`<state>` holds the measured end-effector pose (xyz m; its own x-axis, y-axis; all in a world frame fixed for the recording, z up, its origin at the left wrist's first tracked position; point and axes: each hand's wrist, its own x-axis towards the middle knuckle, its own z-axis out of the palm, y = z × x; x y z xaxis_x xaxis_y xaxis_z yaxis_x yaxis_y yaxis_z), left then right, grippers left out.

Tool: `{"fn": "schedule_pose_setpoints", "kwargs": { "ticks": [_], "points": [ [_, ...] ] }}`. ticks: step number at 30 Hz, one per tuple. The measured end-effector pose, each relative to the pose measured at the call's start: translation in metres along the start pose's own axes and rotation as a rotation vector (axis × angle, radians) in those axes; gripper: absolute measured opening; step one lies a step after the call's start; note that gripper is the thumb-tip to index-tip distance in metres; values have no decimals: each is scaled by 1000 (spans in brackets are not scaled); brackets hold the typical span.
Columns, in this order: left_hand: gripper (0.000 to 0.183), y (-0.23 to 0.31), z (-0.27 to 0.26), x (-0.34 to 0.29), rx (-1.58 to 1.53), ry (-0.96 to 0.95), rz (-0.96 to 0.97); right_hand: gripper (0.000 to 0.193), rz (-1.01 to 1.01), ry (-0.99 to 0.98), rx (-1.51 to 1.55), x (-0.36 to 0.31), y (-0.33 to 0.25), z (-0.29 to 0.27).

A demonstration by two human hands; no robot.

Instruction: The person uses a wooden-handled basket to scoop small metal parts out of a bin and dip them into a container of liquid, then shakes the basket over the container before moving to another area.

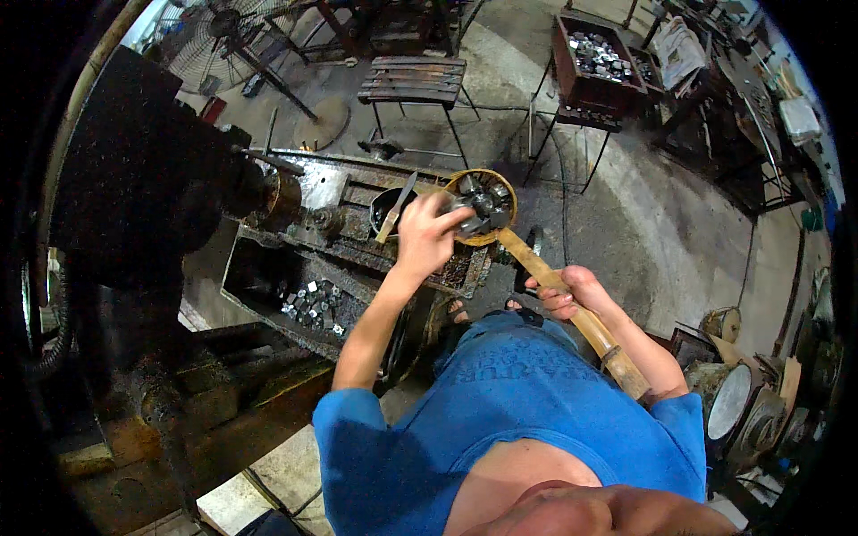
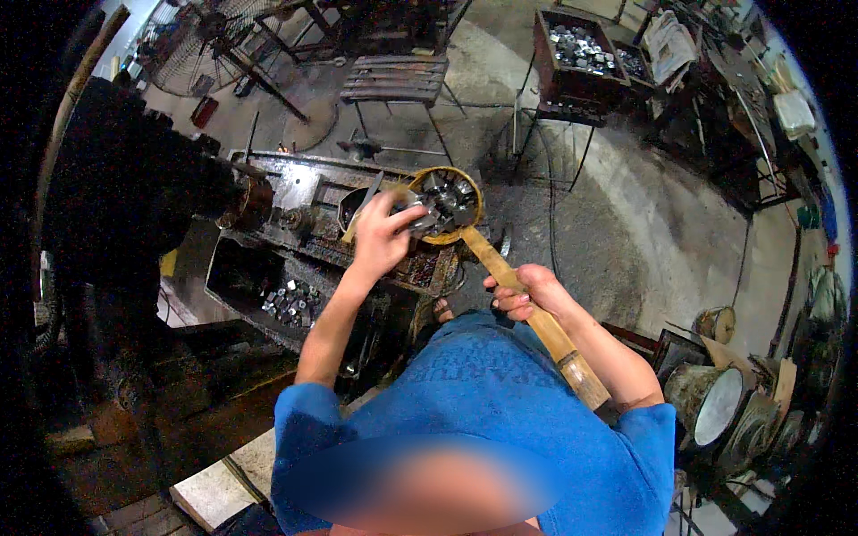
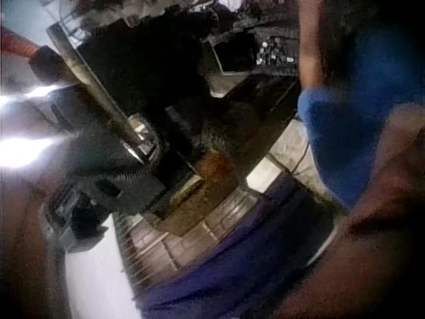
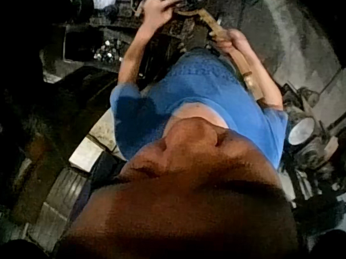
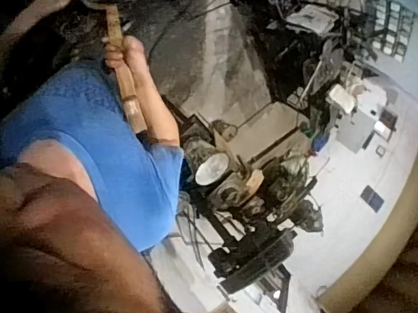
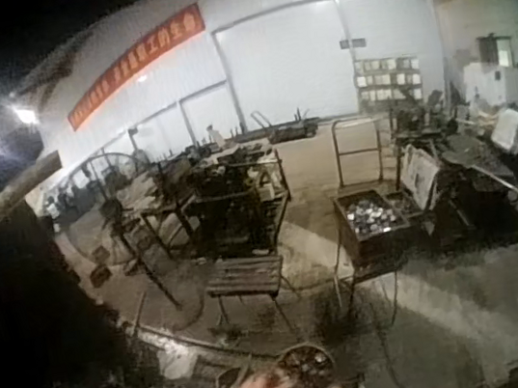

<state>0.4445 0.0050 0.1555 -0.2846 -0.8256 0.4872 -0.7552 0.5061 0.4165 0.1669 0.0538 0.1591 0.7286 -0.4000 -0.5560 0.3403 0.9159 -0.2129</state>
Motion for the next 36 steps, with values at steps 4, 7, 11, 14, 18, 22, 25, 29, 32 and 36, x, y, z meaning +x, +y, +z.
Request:
{"fn": "schedule_pose_setpoints", "kwargs": {
  "ticks": [4,7,11,14,18,22,25,29,32,36],
  "points": [
    [41,-9,40,36,121,-249,154,39,33,-46,113,2,2,-6],
    [26,-24,53,42,81,-275,200,40,35,-47,93,4,-2,-10],
    [21,-20,46,46,35,-299,183,41,21,-7,35,6,-1,-13],
    [26,-25,49,38,34,-255,195,42,81,-83,212,7,-4,-12],
    [34,-19,41,31,60,-141,136,44,154,-211,364,8,-13,-9],
    [33,14,27,5,52,-117,195,43,161,-168,318,7,-22,-8],
    [30,18,40,-23,103,-134,225,41,149,-133,243,6,-24,-2],
    [28,7,46,-25,213,-85,116,38,111,-10,87,-8,-15,9],
    [26,9,49,-25,274,-50,72,36,88,91,-27,-23,-16,21],
    [29,19,62,-28,289,18,-14,34,115,88,-99,-39,-17,28]
  ]
}}
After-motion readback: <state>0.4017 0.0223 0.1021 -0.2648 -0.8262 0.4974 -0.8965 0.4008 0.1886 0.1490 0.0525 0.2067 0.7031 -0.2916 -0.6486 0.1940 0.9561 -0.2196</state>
